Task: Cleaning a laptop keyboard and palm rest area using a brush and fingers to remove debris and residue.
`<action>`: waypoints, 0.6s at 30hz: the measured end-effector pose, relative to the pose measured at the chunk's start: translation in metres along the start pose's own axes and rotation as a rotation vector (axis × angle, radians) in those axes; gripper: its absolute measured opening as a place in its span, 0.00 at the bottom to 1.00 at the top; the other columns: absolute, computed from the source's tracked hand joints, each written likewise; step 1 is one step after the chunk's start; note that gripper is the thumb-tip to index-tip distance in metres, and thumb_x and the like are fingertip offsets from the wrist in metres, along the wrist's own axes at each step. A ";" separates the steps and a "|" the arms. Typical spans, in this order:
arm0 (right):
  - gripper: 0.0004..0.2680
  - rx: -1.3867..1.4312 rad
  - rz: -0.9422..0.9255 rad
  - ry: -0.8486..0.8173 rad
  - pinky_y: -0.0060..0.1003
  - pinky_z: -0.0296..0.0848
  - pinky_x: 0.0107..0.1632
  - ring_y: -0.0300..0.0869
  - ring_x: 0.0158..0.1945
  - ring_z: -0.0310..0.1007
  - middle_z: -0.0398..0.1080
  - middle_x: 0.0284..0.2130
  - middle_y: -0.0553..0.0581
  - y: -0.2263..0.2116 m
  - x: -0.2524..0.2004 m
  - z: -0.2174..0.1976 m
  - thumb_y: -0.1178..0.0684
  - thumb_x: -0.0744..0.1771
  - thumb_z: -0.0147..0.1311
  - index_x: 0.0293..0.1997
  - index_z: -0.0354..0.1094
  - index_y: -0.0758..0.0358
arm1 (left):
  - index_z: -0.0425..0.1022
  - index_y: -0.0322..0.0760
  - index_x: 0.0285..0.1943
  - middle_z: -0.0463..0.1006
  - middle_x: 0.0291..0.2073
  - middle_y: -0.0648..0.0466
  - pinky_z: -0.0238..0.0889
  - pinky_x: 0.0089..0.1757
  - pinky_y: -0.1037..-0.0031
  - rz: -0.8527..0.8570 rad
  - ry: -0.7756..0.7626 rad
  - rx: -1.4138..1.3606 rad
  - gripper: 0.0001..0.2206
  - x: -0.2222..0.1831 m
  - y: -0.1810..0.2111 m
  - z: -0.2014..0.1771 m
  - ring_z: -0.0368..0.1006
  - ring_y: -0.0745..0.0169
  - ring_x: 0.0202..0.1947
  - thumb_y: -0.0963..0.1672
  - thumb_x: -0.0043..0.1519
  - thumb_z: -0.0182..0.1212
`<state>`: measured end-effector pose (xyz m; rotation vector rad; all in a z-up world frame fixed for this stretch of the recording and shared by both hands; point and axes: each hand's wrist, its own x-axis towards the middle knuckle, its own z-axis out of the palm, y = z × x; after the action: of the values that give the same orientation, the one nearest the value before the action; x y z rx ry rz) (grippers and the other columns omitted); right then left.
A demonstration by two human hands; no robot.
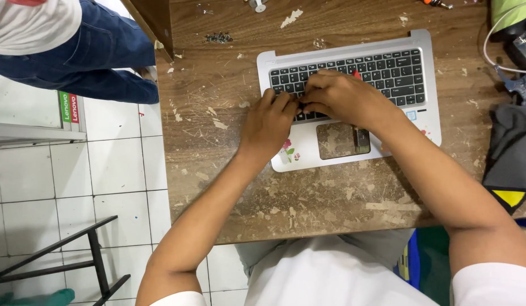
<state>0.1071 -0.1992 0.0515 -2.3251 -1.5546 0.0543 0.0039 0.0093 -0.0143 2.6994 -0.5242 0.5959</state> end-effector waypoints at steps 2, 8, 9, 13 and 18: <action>0.05 0.010 0.009 0.005 0.41 0.78 0.53 0.47 0.47 0.78 0.78 0.39 0.54 -0.002 0.001 0.000 0.53 0.67 0.70 0.41 0.84 0.64 | 0.85 0.40 0.46 0.78 0.37 0.55 0.72 0.37 0.72 0.015 0.003 0.036 0.07 -0.001 0.005 -0.008 0.73 0.59 0.45 0.45 0.72 0.63; 0.05 0.037 -0.013 0.012 0.40 0.77 0.54 0.45 0.47 0.78 0.78 0.39 0.52 0.001 0.002 -0.001 0.53 0.68 0.70 0.40 0.84 0.63 | 0.84 0.43 0.46 0.78 0.38 0.57 0.75 0.38 0.75 0.054 0.090 0.168 0.05 -0.005 0.004 0.002 0.74 0.60 0.46 0.45 0.70 0.64; 0.05 0.039 -0.037 0.030 0.40 0.77 0.56 0.46 0.47 0.79 0.79 0.40 0.52 0.003 0.002 0.000 0.53 0.68 0.69 0.40 0.83 0.63 | 0.84 0.42 0.45 0.78 0.38 0.58 0.76 0.38 0.76 0.055 0.116 0.168 0.04 -0.005 0.005 0.002 0.75 0.60 0.46 0.44 0.70 0.66; 0.05 0.007 -0.082 0.051 0.40 0.77 0.55 0.45 0.48 0.79 0.79 0.41 0.51 0.008 -0.004 0.006 0.53 0.69 0.68 0.40 0.83 0.62 | 0.83 0.44 0.44 0.78 0.38 0.59 0.75 0.39 0.78 0.059 0.162 0.210 0.03 -0.008 0.002 0.015 0.75 0.61 0.47 0.44 0.69 0.66; 0.05 -0.161 -0.121 -0.004 0.33 0.75 0.53 0.37 0.46 0.76 0.79 0.42 0.47 0.015 -0.008 0.010 0.51 0.70 0.65 0.41 0.82 0.58 | 0.85 0.41 0.43 0.81 0.39 0.57 0.76 0.45 0.78 0.058 0.167 0.119 0.04 -0.006 0.007 0.003 0.78 0.61 0.46 0.43 0.69 0.69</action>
<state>0.1156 -0.2093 0.0364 -2.3454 -1.7575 -0.0992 -0.0027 0.0039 -0.0180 2.7196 -0.5393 0.8850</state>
